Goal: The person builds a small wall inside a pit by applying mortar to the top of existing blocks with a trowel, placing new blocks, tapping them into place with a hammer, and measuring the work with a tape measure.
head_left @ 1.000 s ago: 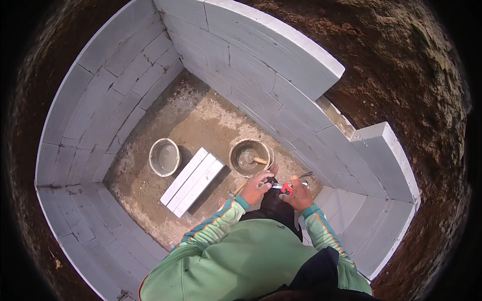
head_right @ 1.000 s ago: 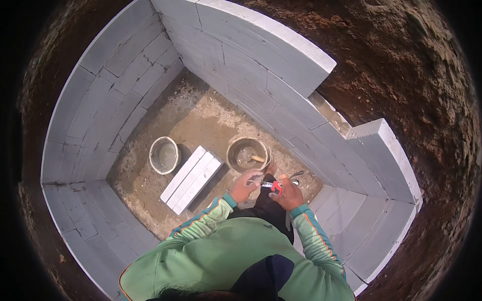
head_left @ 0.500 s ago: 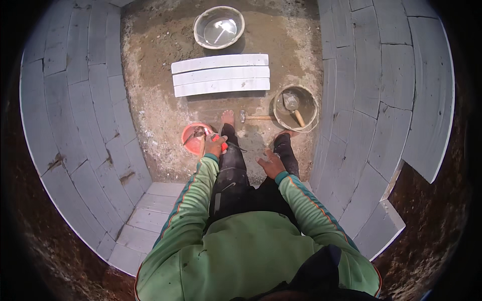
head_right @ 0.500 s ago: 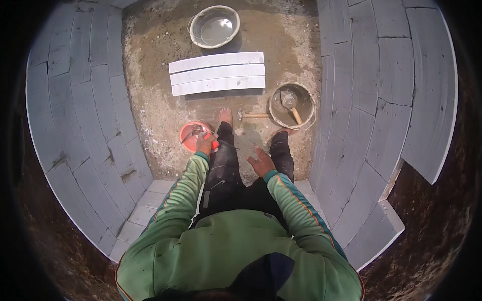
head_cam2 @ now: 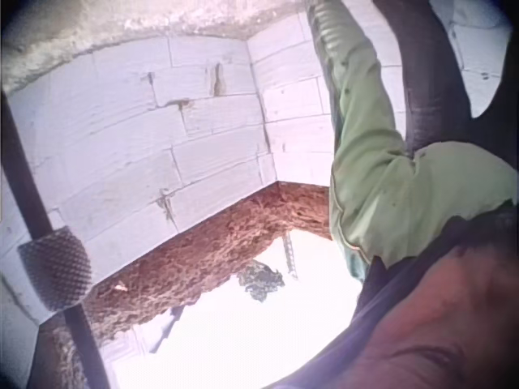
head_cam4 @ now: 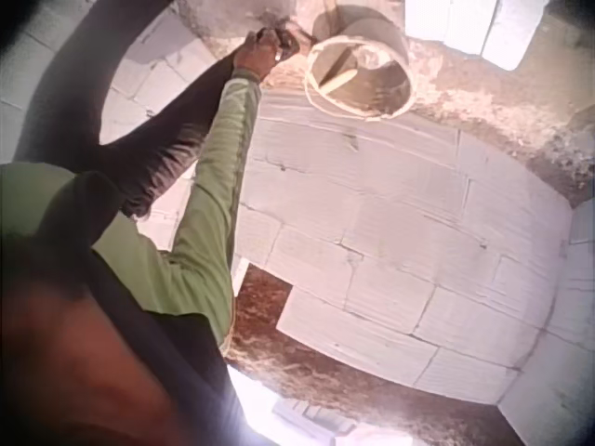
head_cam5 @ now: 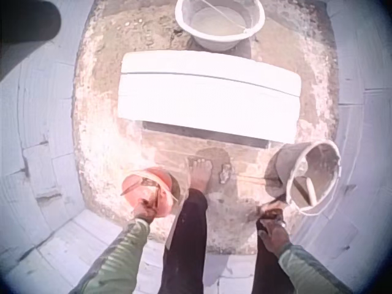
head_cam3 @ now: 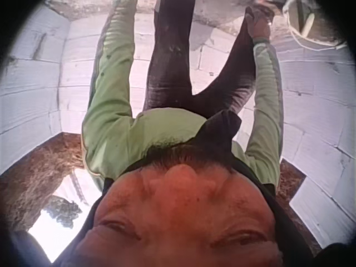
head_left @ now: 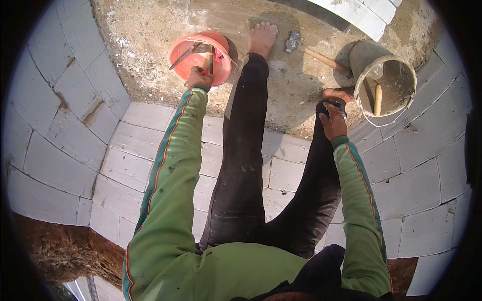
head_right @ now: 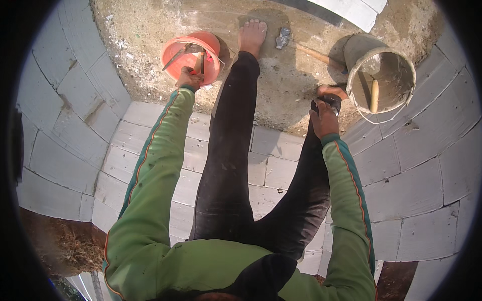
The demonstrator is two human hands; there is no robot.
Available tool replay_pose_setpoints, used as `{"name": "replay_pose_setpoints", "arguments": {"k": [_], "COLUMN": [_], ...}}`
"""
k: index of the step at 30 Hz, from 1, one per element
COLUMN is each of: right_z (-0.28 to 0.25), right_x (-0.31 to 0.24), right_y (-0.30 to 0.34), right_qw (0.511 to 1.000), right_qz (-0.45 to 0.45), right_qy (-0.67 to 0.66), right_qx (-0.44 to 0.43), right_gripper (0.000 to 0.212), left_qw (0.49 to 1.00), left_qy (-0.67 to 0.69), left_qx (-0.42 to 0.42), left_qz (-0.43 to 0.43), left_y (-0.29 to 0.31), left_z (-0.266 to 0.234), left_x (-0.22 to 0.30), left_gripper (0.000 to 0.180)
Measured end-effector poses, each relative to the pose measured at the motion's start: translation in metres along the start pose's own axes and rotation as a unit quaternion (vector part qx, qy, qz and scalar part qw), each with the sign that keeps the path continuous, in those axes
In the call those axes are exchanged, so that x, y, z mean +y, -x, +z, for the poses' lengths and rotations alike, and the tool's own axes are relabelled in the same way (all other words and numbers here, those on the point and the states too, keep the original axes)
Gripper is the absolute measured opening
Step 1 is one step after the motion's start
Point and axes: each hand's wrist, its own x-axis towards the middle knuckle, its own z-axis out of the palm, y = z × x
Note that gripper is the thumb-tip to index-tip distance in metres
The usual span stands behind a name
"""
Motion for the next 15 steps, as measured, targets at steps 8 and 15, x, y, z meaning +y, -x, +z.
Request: {"name": "replay_pose_setpoints", "arguments": {"k": [8, 15], "right_z": [0.037, 0.038], "right_x": [-0.008, -0.034], "right_y": [-0.221, -0.173], "right_qw": [0.955, 0.993], "right_qz": [0.086, -0.029], "right_qy": [0.250, -0.016], "right_qx": [0.137, 0.112], "right_gripper": [0.039, 0.029], "left_qw": [0.977, 0.985], "left_qy": [-0.090, 0.174], "left_qx": [0.161, 0.007], "left_qz": [0.110, 0.013], "left_y": [0.080, 0.242], "left_z": [-0.028, -0.063], "left_x": [0.048, -0.046], "left_gripper": [0.102, 0.090]}}
